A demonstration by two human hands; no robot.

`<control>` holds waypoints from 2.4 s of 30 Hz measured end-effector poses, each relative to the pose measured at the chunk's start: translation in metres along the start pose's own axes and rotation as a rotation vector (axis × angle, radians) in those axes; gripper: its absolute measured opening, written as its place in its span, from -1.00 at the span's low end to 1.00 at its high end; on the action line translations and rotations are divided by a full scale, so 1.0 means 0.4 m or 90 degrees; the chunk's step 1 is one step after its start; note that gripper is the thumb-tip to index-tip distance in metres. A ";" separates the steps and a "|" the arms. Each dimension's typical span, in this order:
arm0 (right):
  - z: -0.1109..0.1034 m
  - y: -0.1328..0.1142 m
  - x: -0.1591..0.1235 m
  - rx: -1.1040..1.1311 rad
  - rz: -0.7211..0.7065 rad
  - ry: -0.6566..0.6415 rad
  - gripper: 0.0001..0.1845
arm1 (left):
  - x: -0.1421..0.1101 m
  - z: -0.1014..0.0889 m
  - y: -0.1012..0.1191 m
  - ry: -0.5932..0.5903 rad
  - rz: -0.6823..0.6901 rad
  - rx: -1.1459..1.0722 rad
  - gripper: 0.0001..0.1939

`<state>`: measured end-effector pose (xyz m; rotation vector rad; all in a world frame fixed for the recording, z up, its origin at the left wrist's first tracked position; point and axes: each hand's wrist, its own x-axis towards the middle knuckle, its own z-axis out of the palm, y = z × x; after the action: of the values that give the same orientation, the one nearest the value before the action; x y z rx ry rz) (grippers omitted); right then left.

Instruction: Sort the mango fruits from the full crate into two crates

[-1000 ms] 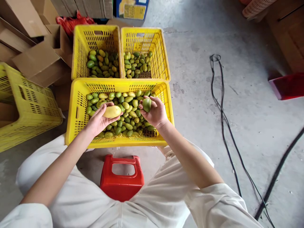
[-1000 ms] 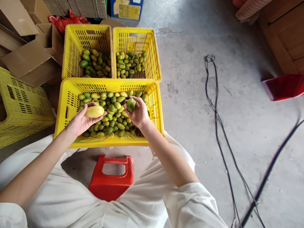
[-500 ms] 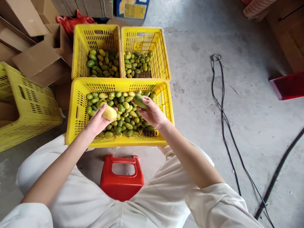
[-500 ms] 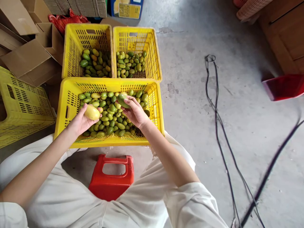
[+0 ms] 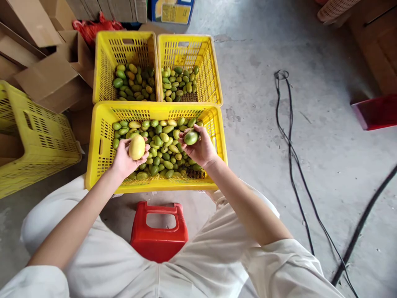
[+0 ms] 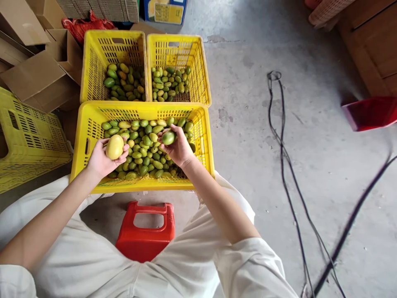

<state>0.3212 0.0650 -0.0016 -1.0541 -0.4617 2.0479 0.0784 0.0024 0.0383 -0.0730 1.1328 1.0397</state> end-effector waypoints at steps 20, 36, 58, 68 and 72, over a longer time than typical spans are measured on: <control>0.026 0.008 -0.028 -0.095 -0.027 -0.075 -0.46 | 0.057 -0.087 -0.039 -0.102 0.142 0.125 -0.39; 0.035 0.005 -0.028 -0.107 0.030 -0.015 -0.39 | 0.030 -0.056 -0.040 -0.053 0.073 0.119 -0.76; 0.025 0.012 -0.029 -0.183 0.040 0.013 -0.60 | 0.047 -0.061 -0.043 0.020 0.105 0.082 -0.76; 0.035 0.010 -0.038 -0.133 0.019 -0.010 -0.42 | 0.026 -0.035 -0.017 -0.044 0.025 0.006 -0.66; 0.031 0.016 -0.038 -0.153 -0.005 0.000 -0.40 | 0.020 -0.034 -0.014 -0.080 0.010 -0.007 -0.63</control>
<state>0.3138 0.0497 0.0099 -1.1908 -0.7238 2.0210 0.0732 -0.0030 0.0234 -0.0074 1.0160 1.0499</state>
